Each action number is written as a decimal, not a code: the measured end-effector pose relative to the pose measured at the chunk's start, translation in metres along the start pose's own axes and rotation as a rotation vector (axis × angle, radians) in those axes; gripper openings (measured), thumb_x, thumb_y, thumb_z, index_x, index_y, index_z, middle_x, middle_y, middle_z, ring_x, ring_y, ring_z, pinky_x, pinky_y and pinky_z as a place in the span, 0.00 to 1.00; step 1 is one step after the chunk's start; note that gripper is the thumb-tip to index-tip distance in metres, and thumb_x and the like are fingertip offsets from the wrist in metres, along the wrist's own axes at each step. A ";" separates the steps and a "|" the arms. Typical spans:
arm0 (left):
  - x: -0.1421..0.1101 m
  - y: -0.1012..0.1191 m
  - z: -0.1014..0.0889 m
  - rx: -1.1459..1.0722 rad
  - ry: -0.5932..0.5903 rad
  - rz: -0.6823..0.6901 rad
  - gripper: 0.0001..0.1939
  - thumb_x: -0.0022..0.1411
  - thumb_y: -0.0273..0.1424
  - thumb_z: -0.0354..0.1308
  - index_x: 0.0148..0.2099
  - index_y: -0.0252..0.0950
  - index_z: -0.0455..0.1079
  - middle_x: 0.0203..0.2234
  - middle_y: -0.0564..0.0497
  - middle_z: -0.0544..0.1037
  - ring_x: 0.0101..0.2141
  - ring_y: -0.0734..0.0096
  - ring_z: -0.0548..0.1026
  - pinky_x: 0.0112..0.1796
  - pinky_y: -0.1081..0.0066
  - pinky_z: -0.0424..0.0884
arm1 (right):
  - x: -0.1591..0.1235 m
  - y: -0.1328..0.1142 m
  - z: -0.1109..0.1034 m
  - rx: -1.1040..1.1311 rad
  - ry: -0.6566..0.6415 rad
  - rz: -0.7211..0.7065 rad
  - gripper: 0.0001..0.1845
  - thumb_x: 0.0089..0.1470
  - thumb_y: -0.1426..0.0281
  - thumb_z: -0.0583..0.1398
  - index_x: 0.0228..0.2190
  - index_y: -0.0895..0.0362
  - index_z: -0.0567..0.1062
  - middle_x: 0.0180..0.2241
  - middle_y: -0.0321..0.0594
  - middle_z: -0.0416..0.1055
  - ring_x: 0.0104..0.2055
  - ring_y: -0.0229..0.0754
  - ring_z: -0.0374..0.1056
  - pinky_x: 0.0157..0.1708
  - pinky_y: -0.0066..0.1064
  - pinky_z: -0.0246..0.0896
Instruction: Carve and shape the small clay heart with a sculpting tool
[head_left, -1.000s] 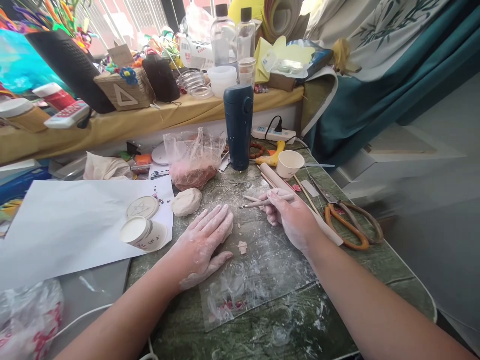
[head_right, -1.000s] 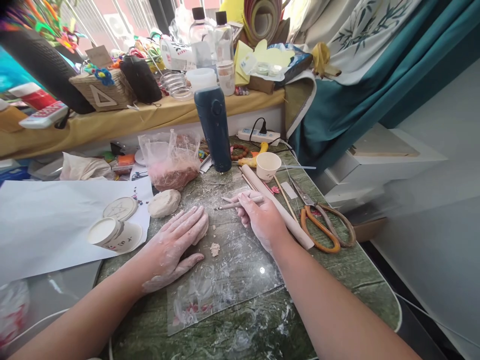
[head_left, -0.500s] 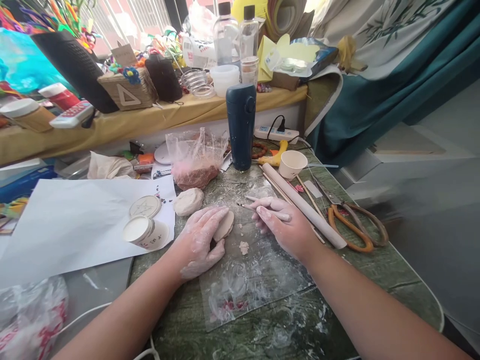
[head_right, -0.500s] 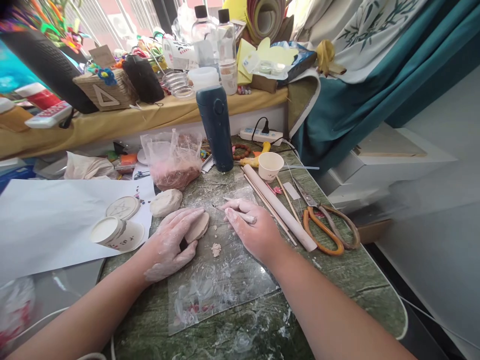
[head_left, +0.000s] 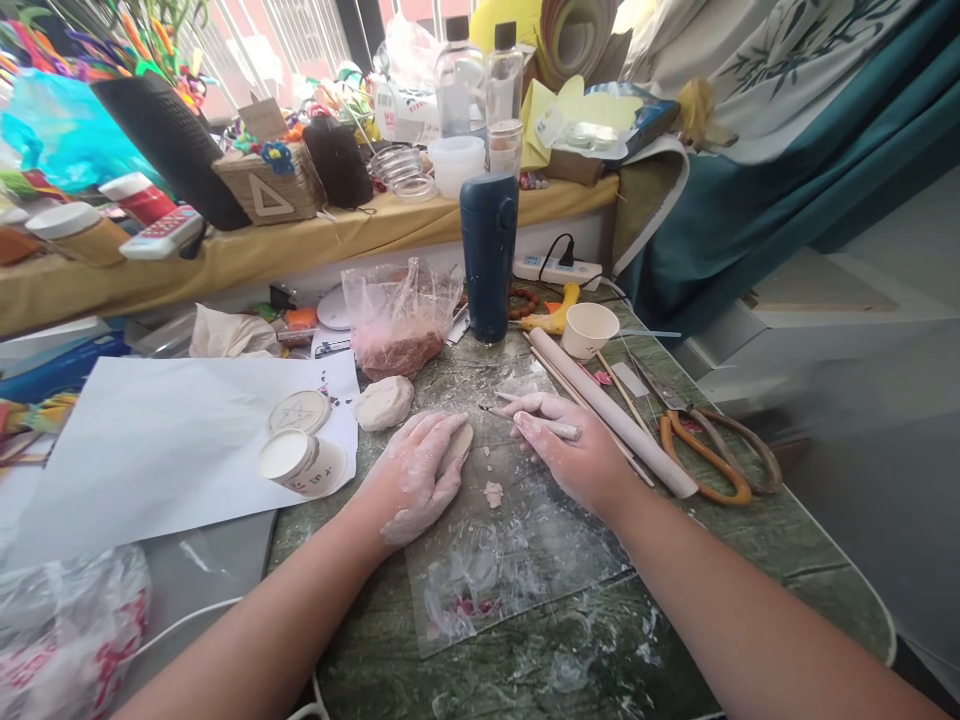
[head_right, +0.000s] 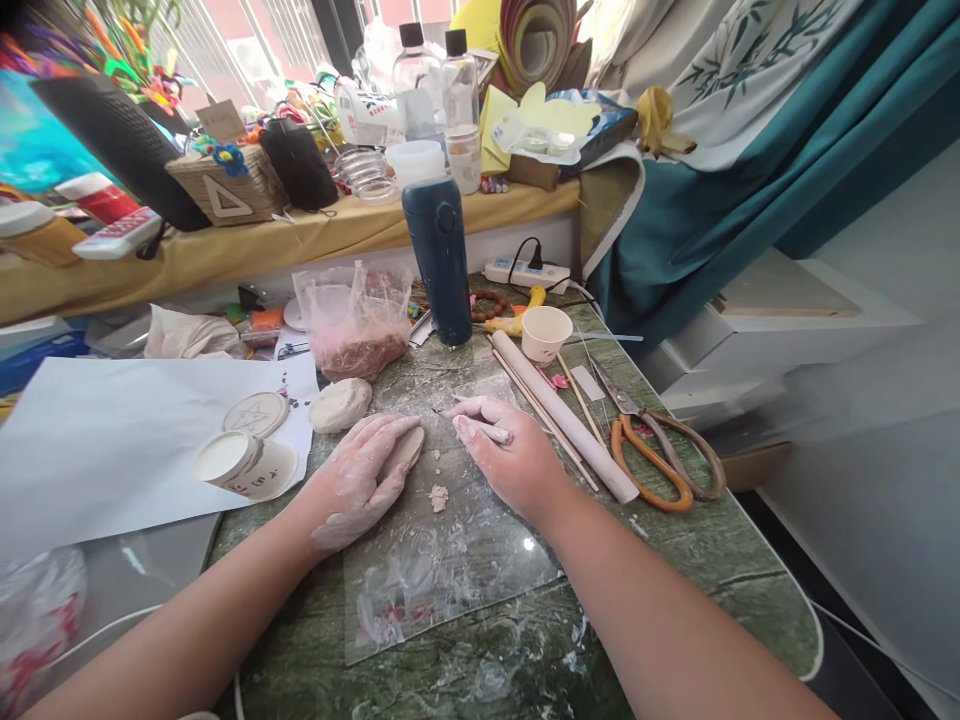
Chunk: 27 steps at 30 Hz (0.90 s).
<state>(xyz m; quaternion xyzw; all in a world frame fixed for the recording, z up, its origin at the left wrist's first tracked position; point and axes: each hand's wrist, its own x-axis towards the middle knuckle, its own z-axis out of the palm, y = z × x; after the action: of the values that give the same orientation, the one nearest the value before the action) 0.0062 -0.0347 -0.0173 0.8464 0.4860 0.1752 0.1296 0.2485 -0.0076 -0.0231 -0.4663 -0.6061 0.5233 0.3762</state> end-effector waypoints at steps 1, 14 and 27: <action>0.000 0.000 -0.001 -0.006 -0.003 -0.014 0.22 0.70 0.31 0.52 0.64 0.35 0.63 0.57 0.40 0.73 0.58 0.52 0.70 0.59 0.49 0.69 | 0.000 0.000 0.000 0.009 0.000 0.010 0.16 0.64 0.57 0.59 0.45 0.53 0.80 0.34 0.40 0.76 0.33 0.44 0.72 0.32 0.33 0.67; -0.001 0.003 -0.002 -0.075 0.055 -0.036 0.22 0.62 0.27 0.56 0.59 0.37 0.67 0.50 0.44 0.76 0.52 0.55 0.74 0.55 0.54 0.71 | 0.004 0.007 -0.001 0.058 -0.001 0.057 0.16 0.63 0.56 0.60 0.46 0.51 0.80 0.32 0.38 0.75 0.32 0.43 0.70 0.31 0.32 0.65; -0.007 -0.002 0.002 0.051 0.078 -0.140 0.31 0.64 0.36 0.62 0.67 0.38 0.59 0.58 0.39 0.69 0.58 0.46 0.67 0.60 0.43 0.66 | 0.008 0.008 -0.002 0.154 -0.006 0.129 0.16 0.63 0.55 0.61 0.43 0.53 0.80 0.31 0.37 0.74 0.29 0.39 0.67 0.28 0.30 0.62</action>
<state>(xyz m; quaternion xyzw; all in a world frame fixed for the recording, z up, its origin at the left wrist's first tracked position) 0.0022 -0.0397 -0.0208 0.8058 0.5531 0.1862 0.1007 0.2492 0.0005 -0.0311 -0.4726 -0.5340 0.5926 0.3747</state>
